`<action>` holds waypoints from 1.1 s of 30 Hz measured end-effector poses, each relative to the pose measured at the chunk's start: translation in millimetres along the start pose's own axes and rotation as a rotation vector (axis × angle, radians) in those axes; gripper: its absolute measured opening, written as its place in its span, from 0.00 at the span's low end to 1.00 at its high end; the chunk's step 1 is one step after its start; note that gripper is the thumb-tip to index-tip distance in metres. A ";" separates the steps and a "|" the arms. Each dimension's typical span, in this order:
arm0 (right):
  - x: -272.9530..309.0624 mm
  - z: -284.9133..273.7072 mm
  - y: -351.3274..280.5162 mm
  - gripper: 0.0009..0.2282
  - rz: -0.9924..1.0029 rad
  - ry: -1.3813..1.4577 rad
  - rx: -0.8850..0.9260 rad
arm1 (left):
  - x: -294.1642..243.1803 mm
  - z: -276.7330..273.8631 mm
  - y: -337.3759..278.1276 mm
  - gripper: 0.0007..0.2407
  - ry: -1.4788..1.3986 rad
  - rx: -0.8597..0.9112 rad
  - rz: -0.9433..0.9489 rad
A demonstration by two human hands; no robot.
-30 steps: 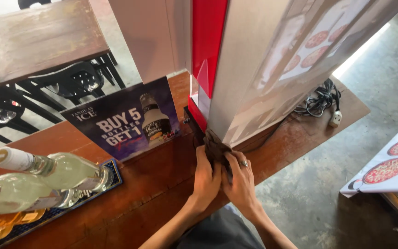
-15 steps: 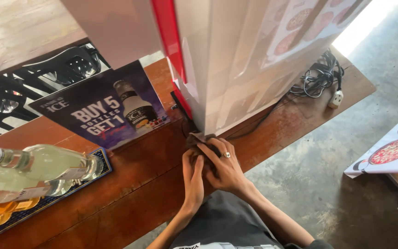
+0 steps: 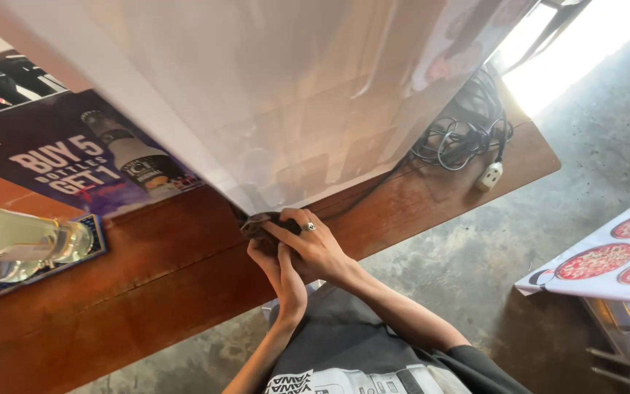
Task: Wiping down counters, displays, and promotional items in a restaurant/bar area using a cloth.
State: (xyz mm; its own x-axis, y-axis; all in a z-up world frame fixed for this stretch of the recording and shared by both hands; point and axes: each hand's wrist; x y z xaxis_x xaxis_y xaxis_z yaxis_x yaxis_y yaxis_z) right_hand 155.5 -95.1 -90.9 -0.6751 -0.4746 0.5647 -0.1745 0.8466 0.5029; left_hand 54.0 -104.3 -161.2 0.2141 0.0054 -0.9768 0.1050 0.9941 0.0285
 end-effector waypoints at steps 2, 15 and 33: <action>-12.1 -17.0 -3.3 0.25 -0.017 0.011 -0.006 | 11.3 16.4 -0.2 0.19 0.039 0.004 0.042; -102.6 -101.5 -72.1 0.19 0.229 -0.112 -0.260 | 27.3 172.0 2.7 0.15 -0.013 0.246 0.070; -133.9 -125.7 -84.7 0.20 0.277 -0.107 -0.354 | 31.3 222.5 5.9 0.16 0.014 0.330 0.129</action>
State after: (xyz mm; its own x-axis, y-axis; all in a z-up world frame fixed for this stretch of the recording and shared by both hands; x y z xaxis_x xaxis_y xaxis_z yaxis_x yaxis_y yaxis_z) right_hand 350.7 -133.5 -126.8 -0.7352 -0.1989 0.6480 0.2657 0.7949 0.5455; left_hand 277.5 -122.4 -144.4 0.2334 0.1322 -0.9633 0.3863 0.8966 0.2167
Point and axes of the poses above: each hand's wrist, its own y-axis towards the middle knuckle, its own z-axis out of the palm, x = y × z, and after that the axes turned 9 degrees about x, right-handed
